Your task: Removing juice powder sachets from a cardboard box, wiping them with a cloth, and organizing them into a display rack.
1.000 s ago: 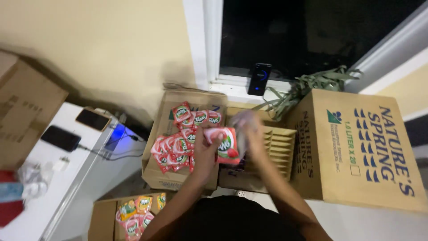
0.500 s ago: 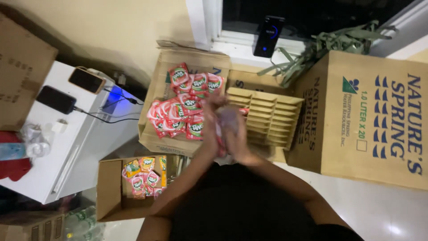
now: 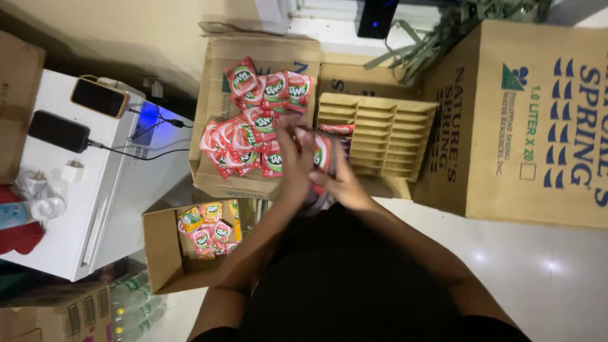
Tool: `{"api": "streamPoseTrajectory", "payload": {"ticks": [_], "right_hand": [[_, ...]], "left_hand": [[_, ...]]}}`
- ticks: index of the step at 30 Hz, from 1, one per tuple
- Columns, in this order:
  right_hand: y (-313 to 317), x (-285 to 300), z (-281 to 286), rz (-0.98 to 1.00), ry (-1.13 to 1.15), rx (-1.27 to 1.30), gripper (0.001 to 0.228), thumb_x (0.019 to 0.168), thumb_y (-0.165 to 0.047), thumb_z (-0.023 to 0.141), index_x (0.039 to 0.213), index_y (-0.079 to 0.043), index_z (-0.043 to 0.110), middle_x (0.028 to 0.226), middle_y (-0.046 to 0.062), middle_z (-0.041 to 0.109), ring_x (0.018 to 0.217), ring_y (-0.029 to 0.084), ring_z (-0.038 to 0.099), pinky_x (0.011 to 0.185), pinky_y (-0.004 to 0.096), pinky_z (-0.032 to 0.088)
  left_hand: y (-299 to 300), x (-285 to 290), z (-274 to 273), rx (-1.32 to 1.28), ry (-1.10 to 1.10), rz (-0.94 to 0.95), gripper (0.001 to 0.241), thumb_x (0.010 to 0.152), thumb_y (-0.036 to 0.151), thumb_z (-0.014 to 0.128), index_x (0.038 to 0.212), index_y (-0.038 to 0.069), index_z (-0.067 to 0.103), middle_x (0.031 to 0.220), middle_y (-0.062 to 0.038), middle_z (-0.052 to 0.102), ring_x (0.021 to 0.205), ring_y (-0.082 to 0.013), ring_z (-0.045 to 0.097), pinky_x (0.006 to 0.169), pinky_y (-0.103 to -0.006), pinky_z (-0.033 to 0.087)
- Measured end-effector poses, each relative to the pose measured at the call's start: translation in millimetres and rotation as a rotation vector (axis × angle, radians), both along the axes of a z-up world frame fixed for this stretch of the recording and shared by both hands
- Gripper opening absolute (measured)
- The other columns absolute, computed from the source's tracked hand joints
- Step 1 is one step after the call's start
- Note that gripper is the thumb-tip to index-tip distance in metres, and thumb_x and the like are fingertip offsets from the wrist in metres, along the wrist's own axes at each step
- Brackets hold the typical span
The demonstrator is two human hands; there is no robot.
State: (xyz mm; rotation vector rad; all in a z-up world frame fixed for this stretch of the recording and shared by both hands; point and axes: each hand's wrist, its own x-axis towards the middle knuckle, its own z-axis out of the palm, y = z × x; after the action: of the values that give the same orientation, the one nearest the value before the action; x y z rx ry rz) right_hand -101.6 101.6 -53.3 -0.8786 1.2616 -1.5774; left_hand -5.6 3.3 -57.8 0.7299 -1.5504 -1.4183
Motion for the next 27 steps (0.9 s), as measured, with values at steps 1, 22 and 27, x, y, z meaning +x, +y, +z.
{"api": "streamPoseTrajectory", "payload": {"ticks": [1,22,27], "right_hand": [[-1,5,0,0.107,0.132,-0.085,0.075,0.098,0.003,0.067,0.159,-0.005,0.026,0.152,0.009,0.048,0.141,0.017,0.045,0.12,0.032,0.035],[21,-97,5,-0.189,1.024,0.829,0.032,0.092,-0.048,0.076,0.109,-0.021,0.077,0.14,0.003,0.068,0.1,0.026,0.074,0.082,0.037,0.059],[-9,-103,-15,0.009,1.129,0.568,0.04,0.088,-0.04,0.07,0.125,-0.023,0.071,0.147,0.005,0.06,0.105,0.029,0.071,0.076,0.04,0.059]], "left_hand": [[-8,0,-8,0.072,0.014,0.032,0.047,0.111,0.027,0.059,0.148,0.005,0.039,0.123,-0.008,0.05,0.111,-0.0188,0.051,0.1,-0.0326,0.047],[-130,-20,5,-0.406,-0.454,-0.534,0.024,0.09,0.004,0.063,0.112,0.007,0.073,0.103,-0.017,0.074,0.089,-0.0342,0.072,0.079,-0.0399,0.057],[-125,-46,-54,-0.424,-0.527,-0.549,0.022,0.093,0.007,0.065,0.113,0.007,0.074,0.099,-0.021,0.073,0.089,-0.036,0.071,0.079,-0.0426,0.056]]}}
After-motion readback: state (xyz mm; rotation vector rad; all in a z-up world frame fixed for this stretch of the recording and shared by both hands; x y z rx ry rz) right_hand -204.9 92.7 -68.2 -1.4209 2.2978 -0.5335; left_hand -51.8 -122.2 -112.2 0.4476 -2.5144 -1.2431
